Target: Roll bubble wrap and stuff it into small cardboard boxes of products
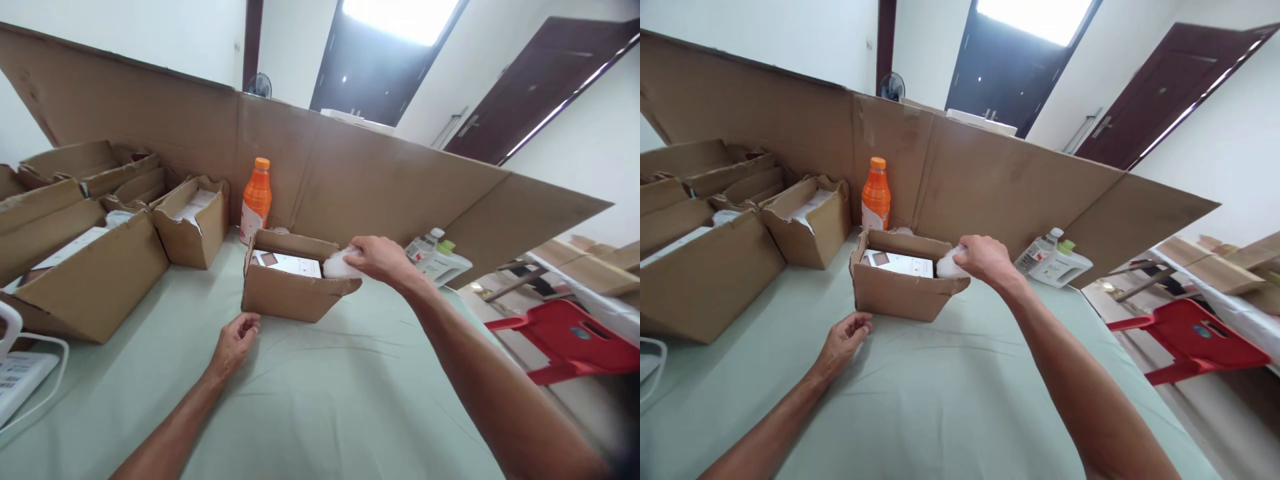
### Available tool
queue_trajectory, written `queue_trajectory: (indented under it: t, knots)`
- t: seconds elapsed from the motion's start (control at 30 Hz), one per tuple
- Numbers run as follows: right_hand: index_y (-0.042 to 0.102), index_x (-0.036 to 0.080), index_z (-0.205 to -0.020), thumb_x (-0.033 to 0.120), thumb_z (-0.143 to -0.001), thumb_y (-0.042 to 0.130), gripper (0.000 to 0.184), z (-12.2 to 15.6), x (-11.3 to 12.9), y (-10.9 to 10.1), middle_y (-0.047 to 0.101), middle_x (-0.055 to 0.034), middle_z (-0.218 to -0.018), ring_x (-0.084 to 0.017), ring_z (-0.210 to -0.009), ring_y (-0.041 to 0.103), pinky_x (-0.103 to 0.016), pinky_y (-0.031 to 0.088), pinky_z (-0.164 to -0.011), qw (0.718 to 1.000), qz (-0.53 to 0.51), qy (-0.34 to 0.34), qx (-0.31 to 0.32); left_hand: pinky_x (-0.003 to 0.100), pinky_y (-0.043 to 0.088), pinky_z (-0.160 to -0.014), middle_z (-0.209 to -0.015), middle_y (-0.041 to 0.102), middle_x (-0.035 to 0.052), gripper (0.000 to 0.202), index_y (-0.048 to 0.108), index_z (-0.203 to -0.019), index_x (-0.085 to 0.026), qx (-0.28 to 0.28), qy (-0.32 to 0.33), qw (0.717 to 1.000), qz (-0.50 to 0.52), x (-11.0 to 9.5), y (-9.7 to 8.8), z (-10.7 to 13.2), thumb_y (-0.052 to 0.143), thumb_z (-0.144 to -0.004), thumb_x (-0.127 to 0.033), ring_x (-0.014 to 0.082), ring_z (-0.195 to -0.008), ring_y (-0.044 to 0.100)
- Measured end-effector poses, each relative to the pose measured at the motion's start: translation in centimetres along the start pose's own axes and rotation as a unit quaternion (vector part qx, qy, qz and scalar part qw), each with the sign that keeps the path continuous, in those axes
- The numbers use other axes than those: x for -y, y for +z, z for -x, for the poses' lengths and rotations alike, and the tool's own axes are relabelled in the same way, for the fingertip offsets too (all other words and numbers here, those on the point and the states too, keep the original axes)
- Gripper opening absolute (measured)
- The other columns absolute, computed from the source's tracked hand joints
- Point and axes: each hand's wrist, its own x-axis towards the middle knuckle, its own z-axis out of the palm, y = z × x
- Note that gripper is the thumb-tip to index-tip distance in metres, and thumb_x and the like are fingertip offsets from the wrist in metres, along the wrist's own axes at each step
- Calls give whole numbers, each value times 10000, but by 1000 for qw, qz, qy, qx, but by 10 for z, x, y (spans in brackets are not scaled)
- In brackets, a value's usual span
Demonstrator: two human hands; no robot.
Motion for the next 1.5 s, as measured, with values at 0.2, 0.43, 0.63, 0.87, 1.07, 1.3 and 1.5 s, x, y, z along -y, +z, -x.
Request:
queue_trajectory:
  t: [0.2,0.43,0.63,0.87,1.07,1.3,1.5]
  knots:
    - [743,191,-788,277,-761,669,116,-27,30,-6,732,-64,-794,-189,-707,645,-262,357,-565,989,22,-79,122,286,500,-693,-821,723,48,300,714,-969,-160,7,11,1000,-16,2,2,-2,623,-738,-329,184,-740,660]
    - [765,206,-937,211,-810,619,194,-23,27,16,761,-50,-875,-178,-763,668,-239,389,-582,988,6,-87,127,306,515,-706,-809,743,52,274,729,-928,-182,0,19,1000,-21,1,5,-3,609,-732,-331,207,-754,684]
    - [784,237,-840,186,-781,628,174,-21,32,30,764,-50,-857,-208,-782,670,-261,369,-583,990,-5,-93,110,316,516,-712,-821,753,59,284,736,-931,-188,-4,27,999,-40,1,7,-2,611,-727,-341,217,-769,686]
    - [770,240,-901,275,-886,569,204,16,-2,25,763,-31,-951,-197,-850,676,-302,452,-783,988,-95,-124,-1,330,524,-765,-827,742,52,300,719,-927,-188,-56,28,996,-69,-14,-4,9,608,-777,-422,223,-793,681]
    - [692,178,-1085,374,-884,549,315,83,-53,96,740,-110,-1056,-240,-899,680,-392,509,-828,934,-321,-52,-150,388,499,-939,-1167,701,89,462,634,-1213,-210,-190,24,978,-87,-53,-36,7,628,-805,-428,246,-1028,662]
    - [575,165,-1241,455,-829,591,505,83,-15,173,715,-137,-1127,-275,-954,694,-386,554,-738,883,-464,-66,21,362,519,-923,-1257,623,128,642,517,-1326,-168,-122,29,991,-36,-65,15,-11,660,-708,-272,271,-1181,596]
    - [678,177,-996,554,-803,616,427,74,-30,178,747,-150,-1045,-318,-878,710,-440,579,-743,870,-485,-73,49,371,494,-953,-1433,516,139,645,499,-1384,-213,-119,58,991,13,-42,26,60,638,-756,-166,299,-1319,489]
